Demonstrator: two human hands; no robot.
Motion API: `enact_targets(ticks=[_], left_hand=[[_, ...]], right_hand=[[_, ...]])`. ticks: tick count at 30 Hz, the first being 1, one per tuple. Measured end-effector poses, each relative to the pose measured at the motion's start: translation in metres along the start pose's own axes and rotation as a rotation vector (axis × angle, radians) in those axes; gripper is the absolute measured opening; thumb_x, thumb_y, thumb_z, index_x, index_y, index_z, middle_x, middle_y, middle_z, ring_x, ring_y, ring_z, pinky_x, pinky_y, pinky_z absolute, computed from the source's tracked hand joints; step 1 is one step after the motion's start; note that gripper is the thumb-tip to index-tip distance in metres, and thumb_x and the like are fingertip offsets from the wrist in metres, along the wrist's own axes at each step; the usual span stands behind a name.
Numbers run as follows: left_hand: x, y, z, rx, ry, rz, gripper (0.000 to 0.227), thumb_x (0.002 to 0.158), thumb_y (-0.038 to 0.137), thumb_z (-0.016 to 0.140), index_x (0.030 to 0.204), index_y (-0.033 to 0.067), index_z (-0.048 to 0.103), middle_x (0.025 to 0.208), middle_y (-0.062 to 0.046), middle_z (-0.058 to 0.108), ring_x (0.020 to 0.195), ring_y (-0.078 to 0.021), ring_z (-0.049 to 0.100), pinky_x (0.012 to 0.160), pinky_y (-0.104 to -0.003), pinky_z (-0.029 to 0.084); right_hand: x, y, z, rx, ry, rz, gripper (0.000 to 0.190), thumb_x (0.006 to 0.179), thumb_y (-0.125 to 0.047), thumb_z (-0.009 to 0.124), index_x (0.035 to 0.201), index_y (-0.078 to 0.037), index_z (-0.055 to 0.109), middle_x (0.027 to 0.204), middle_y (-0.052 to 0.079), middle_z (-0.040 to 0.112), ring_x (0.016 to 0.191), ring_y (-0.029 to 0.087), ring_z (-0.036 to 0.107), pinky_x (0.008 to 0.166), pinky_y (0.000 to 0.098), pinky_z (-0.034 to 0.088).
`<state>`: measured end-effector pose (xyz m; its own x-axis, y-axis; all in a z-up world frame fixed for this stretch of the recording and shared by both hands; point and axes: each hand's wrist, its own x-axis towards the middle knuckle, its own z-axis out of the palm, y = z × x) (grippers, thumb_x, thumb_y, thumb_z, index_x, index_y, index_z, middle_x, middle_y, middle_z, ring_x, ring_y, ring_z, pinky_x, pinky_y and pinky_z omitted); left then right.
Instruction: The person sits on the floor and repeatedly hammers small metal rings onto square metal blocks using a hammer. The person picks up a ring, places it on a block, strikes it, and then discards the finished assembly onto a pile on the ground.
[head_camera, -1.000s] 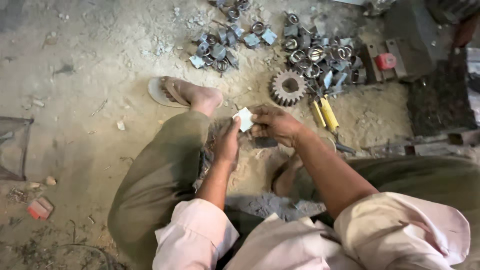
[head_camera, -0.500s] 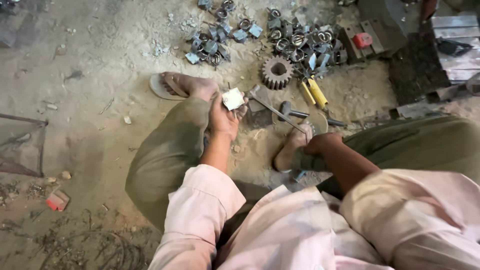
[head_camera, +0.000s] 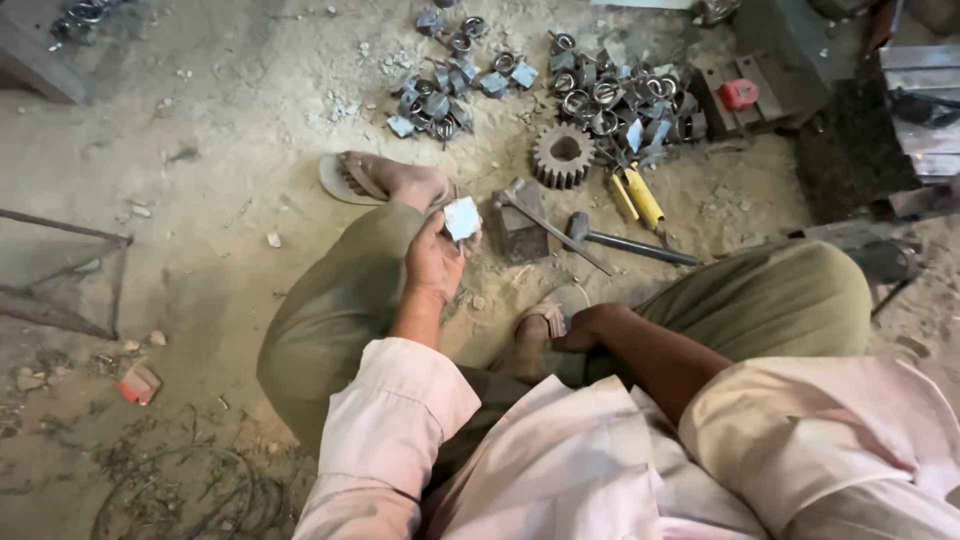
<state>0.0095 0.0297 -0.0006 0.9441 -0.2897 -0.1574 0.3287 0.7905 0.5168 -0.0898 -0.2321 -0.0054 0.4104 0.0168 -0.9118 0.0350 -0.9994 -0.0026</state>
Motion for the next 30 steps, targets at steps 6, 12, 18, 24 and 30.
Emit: enact_targets(ticks=[6,12,18,24,30], left_hand=[[0.015,-0.020,-0.023,0.314,0.146,0.104,0.036,0.096,0.012,0.079,0.127,0.0018,0.063,0.109,-0.007,0.066,0.094,-0.0198,0.059,0.070,-0.032,0.043],[0.015,-0.038,0.006,1.034,0.263,0.299,0.066,0.077,0.015,0.087,0.135,0.0041,0.057,0.116,-0.009,0.066,0.101,-0.0157,0.063,0.084,-0.031,0.056],[0.018,-0.049,0.026,1.360,0.215,0.367,0.075,0.076,0.023,0.089,0.139,0.0027,0.054,0.120,-0.014,0.070,0.109,-0.0217,0.068,0.095,-0.034,0.055],[0.048,-0.070,0.032,1.639,0.138,0.569,0.060,0.079,0.020,0.086,0.131,0.0018,0.063,0.126,-0.019,0.068,0.116,-0.0354,0.066,0.101,-0.042,0.052],[0.080,-0.095,0.051,1.897,0.274,0.485,0.063,0.074,0.025,0.089,0.126,0.0013,0.064,0.119,-0.021,0.063,0.114,-0.0433,0.057,0.098,-0.050,0.047]], right_hand=[[-0.018,-0.001,-0.020,0.257,0.622,-0.142,0.049,0.089,-0.050,0.058,0.112,-0.010,0.075,0.120,0.019,0.075,0.113,0.036,0.070,0.099,0.0490,0.054],[0.017,0.010,-0.047,0.319,1.382,-0.328,0.059,0.078,-0.033,0.071,0.128,-0.007,0.056,0.112,0.027,0.068,0.096,0.048,0.068,0.079,0.0584,0.054],[0.091,0.031,-0.036,0.761,0.999,-0.446,0.055,0.094,-0.016,0.061,0.148,-0.014,0.056,0.098,0.026,0.070,0.087,0.043,0.067,0.075,0.0489,0.053],[0.058,0.069,-0.051,1.242,0.917,-0.590,0.042,0.093,-0.013,0.061,0.134,-0.005,0.058,0.090,0.019,0.072,0.077,0.030,0.065,0.065,0.0381,0.052],[0.001,0.102,-0.025,0.870,1.200,-0.490,0.028,0.101,-0.016,0.061,0.127,-0.005,0.064,0.088,0.025,0.066,0.079,0.040,0.065,0.071,0.0449,0.050]])
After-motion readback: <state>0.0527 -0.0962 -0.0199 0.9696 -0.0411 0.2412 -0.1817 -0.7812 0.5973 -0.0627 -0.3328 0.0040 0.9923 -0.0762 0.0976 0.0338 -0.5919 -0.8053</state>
